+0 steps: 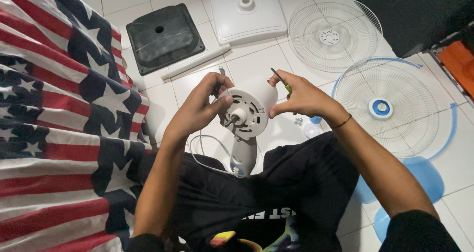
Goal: The person sits on the floor and uses a screwdriver to remove screws from the motor housing of a white electric fan. They then place the motor unit aside and handle the fan blades, front grille, and base components, organizing them on the floor.
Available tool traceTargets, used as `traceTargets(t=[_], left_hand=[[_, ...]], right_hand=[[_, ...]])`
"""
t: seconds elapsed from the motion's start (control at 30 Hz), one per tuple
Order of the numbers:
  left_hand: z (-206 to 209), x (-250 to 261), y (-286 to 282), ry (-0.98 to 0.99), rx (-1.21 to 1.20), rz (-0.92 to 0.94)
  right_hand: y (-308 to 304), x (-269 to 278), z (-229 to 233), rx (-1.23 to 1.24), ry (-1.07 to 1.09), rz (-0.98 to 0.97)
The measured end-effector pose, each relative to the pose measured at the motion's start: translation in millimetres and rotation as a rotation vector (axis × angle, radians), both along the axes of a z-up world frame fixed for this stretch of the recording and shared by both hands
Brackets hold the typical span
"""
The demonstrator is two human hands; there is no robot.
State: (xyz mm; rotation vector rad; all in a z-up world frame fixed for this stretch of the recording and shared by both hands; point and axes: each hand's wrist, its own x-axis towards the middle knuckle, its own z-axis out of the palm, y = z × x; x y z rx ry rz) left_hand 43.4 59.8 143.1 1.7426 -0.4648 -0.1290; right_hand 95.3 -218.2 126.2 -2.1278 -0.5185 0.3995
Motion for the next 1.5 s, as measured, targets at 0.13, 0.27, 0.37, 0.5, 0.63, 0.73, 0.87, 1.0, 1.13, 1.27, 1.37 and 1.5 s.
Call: traceTargets(t=[0.13,0.27,0.37,0.5,0.63,0.73,0.87,1.0,1.13,1.27,1.37,1.5], left_hand=[[4,3,5,-0.014,0.079,-0.015],[-8,18,17,-0.141,0.173,-0.088],[-42,34,27,-0.107,0.085,-0.092],[-123,42,24,-0.053,-0.341,0.017],[-200,-7,-19,0.075,-0.157,0.258],[-221,-36,-66,0.108,0.141,0.465],[-204,-22,-85,0.139,0.234,0.609],[-187,-9,-85,0.075,0.144,0.613],[-183,18,-84,0.102,0.086,0.665],[-178,57,-81,0.114,0.101,0.7],[-179,82,-76,0.107,0.171,0.717],[-188,107,-72,0.138,0.286,0.671]], right_hand=[[-1,0,-1,0.045,0.006,0.021],[-3,1,-2,0.097,0.024,0.044],[-4,4,-7,0.123,0.072,0.016],[-7,16,-19,0.103,0.088,-0.046],[-10,32,-38,0.191,-0.022,-0.087],[-5,41,-51,0.174,-0.03,-0.197],[2,47,-59,0.114,0.015,-0.355],[5,61,-62,0.21,0.027,-0.373],[-4,73,-77,0.287,-0.049,-0.394],[-19,65,-102,0.258,0.021,-0.484],[-41,44,-125,0.28,0.002,-0.485],[-66,13,-156,0.176,0.157,-0.603]])
